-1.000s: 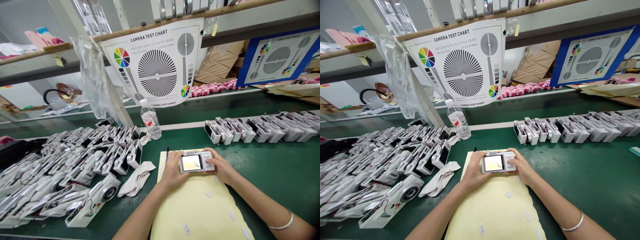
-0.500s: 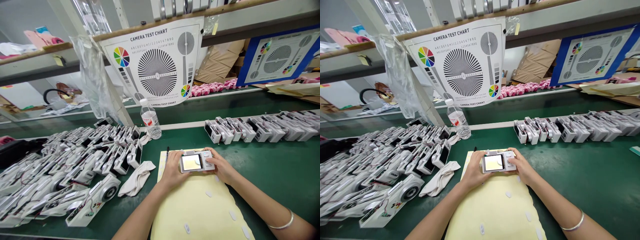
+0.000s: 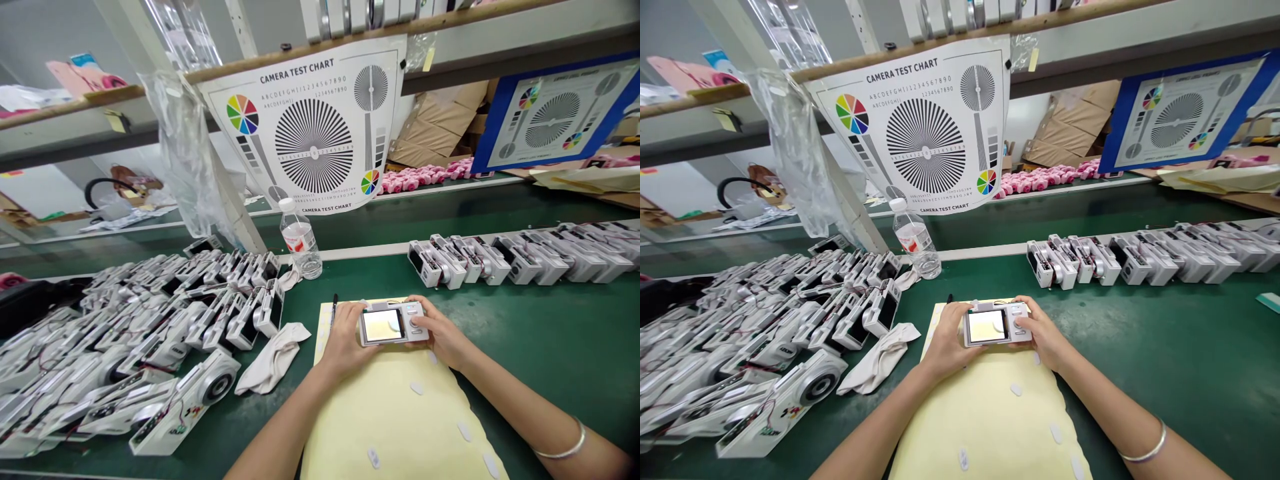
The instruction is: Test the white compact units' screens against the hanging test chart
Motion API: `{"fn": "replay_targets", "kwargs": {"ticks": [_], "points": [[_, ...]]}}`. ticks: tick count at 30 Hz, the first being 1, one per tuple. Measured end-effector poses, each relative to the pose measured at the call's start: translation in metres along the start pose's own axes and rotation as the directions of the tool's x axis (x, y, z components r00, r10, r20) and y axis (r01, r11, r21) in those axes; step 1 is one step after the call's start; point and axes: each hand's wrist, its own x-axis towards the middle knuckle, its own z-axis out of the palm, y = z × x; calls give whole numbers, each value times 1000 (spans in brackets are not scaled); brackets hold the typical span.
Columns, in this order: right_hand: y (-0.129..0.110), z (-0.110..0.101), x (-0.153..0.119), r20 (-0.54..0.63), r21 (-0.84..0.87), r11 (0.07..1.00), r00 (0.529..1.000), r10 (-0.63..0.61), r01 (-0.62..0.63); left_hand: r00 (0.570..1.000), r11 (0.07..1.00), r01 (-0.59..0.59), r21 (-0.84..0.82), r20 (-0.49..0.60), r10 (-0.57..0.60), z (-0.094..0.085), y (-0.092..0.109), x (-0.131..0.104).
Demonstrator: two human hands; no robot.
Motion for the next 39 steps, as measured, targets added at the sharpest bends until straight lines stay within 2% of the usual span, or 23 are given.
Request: {"fn": "replay_targets", "kwargs": {"ticks": [6, 13, 39], "points": [[-1, -1, -1, 7, -4, 1000, 1000, 0, 0, 1000, 1000, -24, 11, -9, 25, 0, 0, -1], [4, -2, 1, -48, -31, 999, 999, -14, 12, 992, 991, -119, 62, -44, 122, 3, 0, -2], [5, -2, 2, -74, -46, 999, 997, -26, 22, 998, 997, -69, 27, -11, 69, 3, -1, -1]]}}
